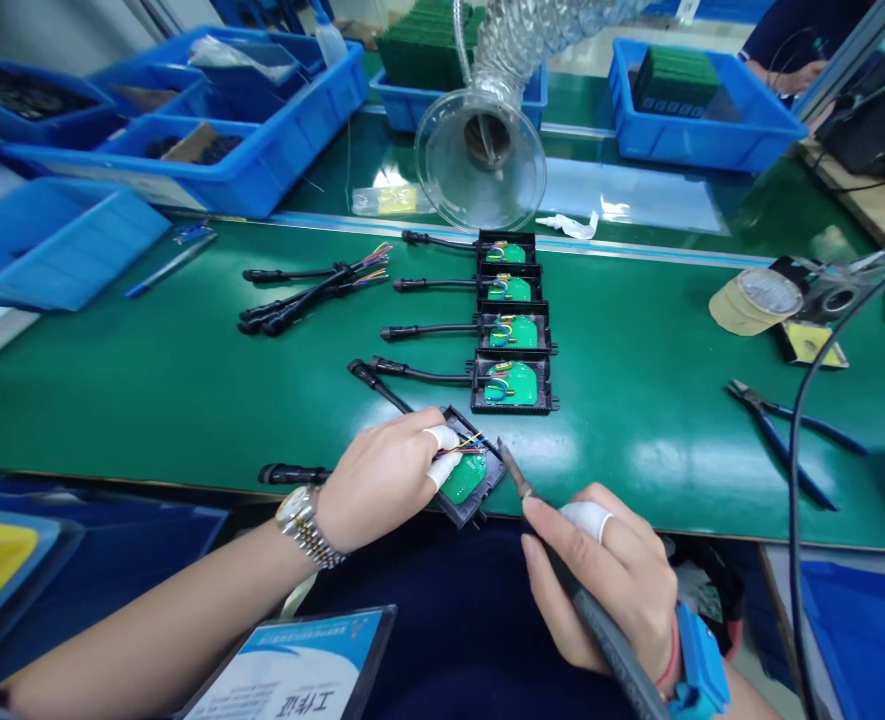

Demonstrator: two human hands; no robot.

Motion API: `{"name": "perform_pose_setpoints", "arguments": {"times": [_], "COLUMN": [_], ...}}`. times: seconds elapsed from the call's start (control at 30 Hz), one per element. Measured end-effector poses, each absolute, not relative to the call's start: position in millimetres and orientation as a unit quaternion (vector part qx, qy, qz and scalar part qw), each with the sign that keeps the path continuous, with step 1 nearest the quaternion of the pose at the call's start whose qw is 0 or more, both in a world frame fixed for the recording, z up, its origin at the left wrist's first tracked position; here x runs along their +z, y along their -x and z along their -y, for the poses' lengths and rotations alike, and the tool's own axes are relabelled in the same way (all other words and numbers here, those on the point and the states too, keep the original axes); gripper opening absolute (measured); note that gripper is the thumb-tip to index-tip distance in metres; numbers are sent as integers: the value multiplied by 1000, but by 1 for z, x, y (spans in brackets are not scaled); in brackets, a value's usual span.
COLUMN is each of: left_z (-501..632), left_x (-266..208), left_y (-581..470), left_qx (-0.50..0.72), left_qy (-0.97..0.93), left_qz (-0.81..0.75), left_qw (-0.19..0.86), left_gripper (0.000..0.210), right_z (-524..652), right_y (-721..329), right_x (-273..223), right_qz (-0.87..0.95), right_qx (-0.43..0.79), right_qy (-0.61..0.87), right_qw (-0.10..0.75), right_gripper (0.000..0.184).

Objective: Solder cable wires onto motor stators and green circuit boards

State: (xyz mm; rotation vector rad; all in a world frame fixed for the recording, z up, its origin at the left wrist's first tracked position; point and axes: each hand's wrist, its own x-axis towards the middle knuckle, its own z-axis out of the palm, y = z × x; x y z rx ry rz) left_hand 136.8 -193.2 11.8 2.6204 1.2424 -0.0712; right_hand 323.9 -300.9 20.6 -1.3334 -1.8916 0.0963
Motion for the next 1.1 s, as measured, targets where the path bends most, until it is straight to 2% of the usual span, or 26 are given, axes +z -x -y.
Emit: {"name": "perform_pose_setpoints", "arguments": {"times": [0.17, 0.27, 0.37, 1.1], "left_z": [194, 193, 192, 194], "left_x": [12, 12, 12, 12], "left_y": [-137, -137, -137, -136], "left_qx": [-27, -25, -20, -11], "left_qy": [-897, -900, -903, -900], "left_qz": [-424, -420, -414, -417], "left_qw": [120, 117, 113, 125], "left_gripper": [23, 22, 21, 23], "right_z": [295, 289, 284, 282], "right_y": [-325, -321, -317, -314], "right_x": [-1, -18, -26, -33], "right_qz": [713, 698, 704, 691], "right_qx": [17, 78, 135, 145], "right_qy": [557, 572, 559, 577], "right_qw": [426, 425, 416, 410], "right_gripper": [36, 30, 33, 38]}}
